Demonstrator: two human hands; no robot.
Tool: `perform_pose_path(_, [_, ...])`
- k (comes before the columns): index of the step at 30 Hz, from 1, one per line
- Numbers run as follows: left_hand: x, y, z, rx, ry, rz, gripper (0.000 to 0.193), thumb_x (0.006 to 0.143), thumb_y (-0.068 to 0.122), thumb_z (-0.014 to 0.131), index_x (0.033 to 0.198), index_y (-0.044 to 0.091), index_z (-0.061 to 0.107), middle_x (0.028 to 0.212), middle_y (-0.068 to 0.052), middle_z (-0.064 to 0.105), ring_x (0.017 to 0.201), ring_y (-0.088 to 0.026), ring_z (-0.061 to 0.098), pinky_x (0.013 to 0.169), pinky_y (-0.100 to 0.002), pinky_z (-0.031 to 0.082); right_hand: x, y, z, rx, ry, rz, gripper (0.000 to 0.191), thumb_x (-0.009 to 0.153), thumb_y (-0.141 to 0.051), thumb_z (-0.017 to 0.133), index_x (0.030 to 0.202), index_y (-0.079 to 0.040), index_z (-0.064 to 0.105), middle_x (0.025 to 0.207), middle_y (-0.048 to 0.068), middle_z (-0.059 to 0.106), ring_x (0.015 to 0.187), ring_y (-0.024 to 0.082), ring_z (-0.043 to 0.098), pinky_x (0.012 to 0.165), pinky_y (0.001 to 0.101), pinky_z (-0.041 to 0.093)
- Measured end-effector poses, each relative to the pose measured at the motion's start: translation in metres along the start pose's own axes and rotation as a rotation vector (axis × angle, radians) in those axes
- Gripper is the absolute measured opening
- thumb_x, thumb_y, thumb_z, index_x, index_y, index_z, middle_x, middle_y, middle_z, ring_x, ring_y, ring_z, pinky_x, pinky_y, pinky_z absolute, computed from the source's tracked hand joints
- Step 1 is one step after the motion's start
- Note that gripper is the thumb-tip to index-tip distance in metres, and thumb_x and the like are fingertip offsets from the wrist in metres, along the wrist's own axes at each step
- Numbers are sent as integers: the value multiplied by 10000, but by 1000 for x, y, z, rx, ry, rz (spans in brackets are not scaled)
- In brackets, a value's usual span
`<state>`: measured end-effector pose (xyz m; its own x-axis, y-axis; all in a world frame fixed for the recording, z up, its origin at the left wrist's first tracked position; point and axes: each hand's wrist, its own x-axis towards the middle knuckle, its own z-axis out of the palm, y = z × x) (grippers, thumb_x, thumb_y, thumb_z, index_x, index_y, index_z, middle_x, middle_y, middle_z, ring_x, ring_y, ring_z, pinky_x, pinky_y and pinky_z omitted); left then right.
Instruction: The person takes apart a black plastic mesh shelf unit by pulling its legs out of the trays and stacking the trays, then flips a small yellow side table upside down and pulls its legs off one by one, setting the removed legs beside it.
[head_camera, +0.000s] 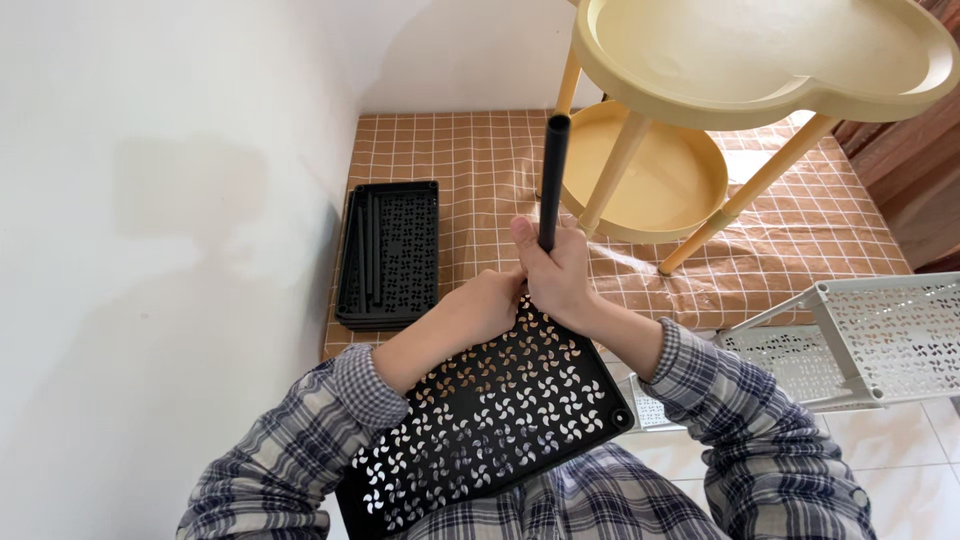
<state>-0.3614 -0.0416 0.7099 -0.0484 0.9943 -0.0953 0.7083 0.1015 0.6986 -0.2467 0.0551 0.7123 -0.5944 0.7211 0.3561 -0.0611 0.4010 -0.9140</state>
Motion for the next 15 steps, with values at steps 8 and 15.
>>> perform_pose_path(8, [24,-21,-1,-6,-273,158,282,984,173,500,1165,25,657,1012,-230,730,964,-395,709,862,-458,561,23,37,-45,727,-752,341,464,1071,-209,584,663,-91,400,554,-13,333,483,127,323,475,309,275])
perform_pose_path(15, [56,-18,-11,74,-267,263,294,984,187,524,1221,43,623,1010,-225,726,973,-385,706,840,-458,558,50,24,-62,730,-661,402,487,1056,-214,579,633,-87,372,503,-18,312,406,124,277,412,311,227])
